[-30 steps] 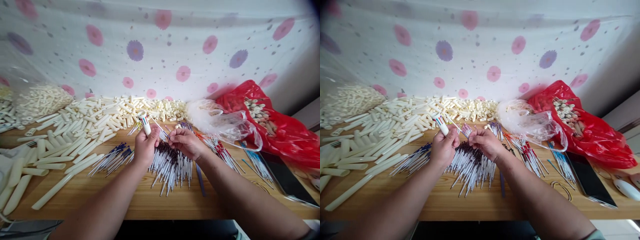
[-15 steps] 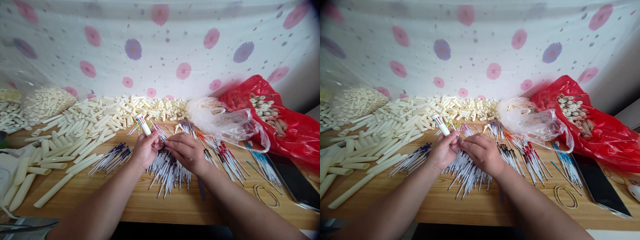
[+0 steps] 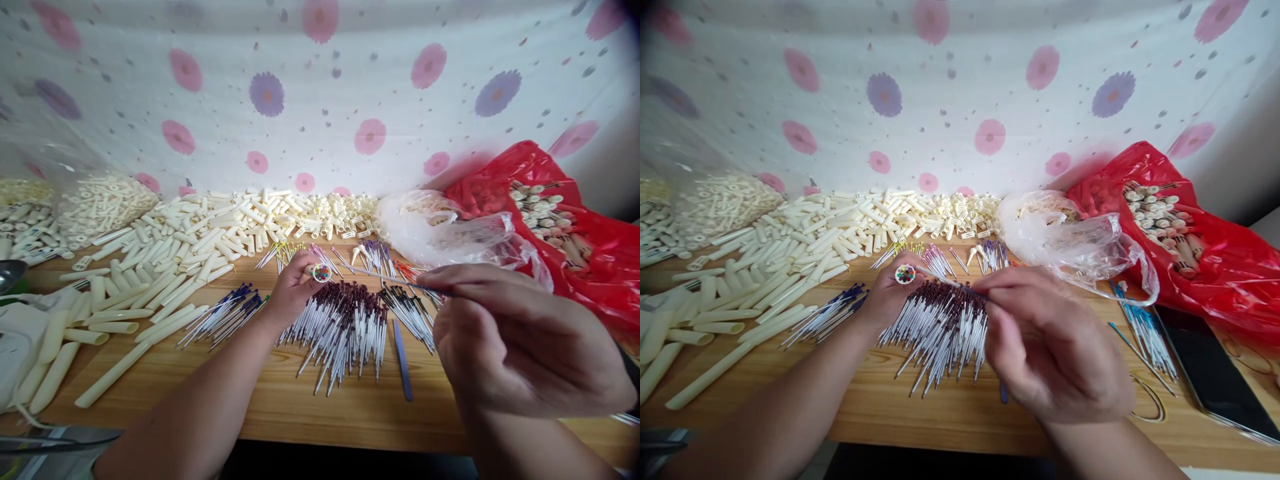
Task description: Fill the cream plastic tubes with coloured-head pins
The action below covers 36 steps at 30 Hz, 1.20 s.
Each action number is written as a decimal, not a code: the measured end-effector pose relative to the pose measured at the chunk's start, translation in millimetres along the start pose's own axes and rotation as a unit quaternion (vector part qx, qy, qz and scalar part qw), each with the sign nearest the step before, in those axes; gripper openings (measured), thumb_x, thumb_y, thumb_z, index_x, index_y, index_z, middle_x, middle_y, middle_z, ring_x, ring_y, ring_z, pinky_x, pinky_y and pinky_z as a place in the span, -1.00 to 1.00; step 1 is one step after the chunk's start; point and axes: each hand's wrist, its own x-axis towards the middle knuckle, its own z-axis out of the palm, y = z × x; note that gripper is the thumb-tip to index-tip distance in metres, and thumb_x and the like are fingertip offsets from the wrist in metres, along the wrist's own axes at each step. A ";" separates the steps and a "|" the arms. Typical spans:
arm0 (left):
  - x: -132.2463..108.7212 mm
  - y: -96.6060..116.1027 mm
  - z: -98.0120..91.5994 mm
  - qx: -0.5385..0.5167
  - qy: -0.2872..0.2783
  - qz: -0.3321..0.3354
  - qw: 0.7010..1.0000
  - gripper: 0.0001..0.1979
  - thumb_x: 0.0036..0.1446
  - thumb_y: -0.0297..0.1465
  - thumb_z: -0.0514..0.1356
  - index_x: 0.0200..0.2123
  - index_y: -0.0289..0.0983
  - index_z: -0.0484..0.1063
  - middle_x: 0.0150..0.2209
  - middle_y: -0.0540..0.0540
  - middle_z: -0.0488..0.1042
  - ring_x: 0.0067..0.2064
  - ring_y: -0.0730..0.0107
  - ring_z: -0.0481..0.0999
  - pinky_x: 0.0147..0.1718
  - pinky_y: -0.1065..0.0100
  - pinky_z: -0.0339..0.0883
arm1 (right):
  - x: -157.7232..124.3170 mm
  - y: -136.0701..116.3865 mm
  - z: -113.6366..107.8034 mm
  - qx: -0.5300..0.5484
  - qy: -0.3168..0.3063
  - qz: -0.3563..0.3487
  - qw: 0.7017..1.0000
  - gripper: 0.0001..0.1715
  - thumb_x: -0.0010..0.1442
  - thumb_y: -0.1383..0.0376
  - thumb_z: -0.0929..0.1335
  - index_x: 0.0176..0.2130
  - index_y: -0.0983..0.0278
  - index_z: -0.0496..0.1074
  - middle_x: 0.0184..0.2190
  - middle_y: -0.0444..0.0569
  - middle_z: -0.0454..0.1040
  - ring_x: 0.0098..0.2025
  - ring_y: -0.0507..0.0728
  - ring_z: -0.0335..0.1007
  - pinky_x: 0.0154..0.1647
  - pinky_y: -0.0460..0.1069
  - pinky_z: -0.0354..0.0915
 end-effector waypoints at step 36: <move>-1.8 21.7 -0.8 0.204 -0.046 0.070 0.975 -0.50 0.19 0.03 -0.11 -0.19 -0.21 0.40 -0.22 -0.09 0.27 -0.12 0.26 0.32 -0.10 0.22 0.22 | 4.7 26.7 48.2 -0.084 -0.037 -0.114 0.989 -0.90 0.09 0.43 0.43 -0.32 0.33 0.42 -0.36 -0.06 0.34 -0.30 0.01 0.31 -0.30 -0.05 0.31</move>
